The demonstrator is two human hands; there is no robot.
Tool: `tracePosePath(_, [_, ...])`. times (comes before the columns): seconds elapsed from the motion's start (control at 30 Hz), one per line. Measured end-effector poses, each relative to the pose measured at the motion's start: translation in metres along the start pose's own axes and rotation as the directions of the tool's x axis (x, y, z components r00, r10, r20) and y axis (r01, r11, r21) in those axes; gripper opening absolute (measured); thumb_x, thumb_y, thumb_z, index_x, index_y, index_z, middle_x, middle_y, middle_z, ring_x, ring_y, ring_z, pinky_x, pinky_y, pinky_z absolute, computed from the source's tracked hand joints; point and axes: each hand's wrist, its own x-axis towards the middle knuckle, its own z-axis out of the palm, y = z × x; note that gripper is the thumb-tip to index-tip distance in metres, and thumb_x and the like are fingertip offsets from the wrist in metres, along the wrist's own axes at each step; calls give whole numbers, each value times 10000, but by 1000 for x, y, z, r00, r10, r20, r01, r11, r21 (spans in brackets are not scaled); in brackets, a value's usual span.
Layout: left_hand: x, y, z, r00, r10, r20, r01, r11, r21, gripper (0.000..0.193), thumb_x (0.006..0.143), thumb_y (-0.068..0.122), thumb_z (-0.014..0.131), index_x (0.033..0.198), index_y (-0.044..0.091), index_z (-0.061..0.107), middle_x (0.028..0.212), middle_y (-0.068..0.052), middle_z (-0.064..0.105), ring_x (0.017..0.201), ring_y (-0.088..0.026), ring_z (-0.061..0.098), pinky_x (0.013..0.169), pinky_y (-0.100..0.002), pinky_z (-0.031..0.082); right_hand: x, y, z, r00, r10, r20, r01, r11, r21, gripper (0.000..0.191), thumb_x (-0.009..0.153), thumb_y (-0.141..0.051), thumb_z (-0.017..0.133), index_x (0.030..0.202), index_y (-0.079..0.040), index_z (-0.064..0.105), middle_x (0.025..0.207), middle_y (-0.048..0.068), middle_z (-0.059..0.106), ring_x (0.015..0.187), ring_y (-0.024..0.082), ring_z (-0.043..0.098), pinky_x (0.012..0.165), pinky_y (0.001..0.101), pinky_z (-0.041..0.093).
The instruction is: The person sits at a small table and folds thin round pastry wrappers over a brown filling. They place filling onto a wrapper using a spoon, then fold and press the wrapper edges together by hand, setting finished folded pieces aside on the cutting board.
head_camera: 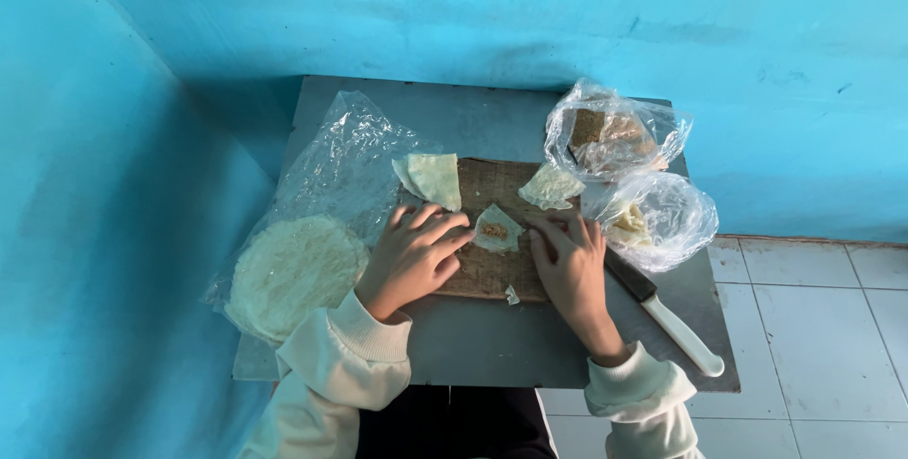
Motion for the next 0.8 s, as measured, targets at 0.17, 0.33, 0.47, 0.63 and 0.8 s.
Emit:
tracePosePath(0.17, [3,9,6,994,-86,-71,83,995,-51,143,853,220,765,979,155,783,1148,53,673,1083,-204,597,971,-413,433,2,-2,4,998,22,51,-24,999,30,171,859,-174,764,1022,-144,805,1050,31,685,993,280,584,931,408,466])
tracePosePath(0.33, [3,14,15,970,-227,-91,217,970,-108,160,856,264,807,933,130,765,1056,27,677,1020,-217,609,966,-415,446,7,-1,6,998,20,64,-27,994,103,163,842,-189,789,984,-109,789,1023,54,703,1011,286,609,936,409,469])
tracePosePath(0.47, [4,14,23,960,-252,-119,239,964,-112,131,860,214,802,927,132,725,1022,23,684,1005,-214,630,960,-422,450,8,0,8,996,8,93,-21,990,142,141,853,-158,780,974,-87,774,979,57,736,947,285,636,939,410,470])
tracePosePath(0.63, [5,15,27,960,-261,-103,246,959,-140,150,841,171,792,934,119,686,999,3,683,985,-231,634,914,-426,452,10,1,12,997,-45,69,28,971,237,161,855,-123,780,1000,-56,757,971,85,753,892,269,685,849,384,529])
tracePosePath(0.8, [9,17,24,941,-322,-102,288,924,-250,135,853,150,782,931,93,687,945,-22,675,936,-247,636,877,-409,484,12,0,11,978,109,176,-163,930,329,197,884,-121,774,1058,-33,758,896,104,756,717,186,724,677,308,577])
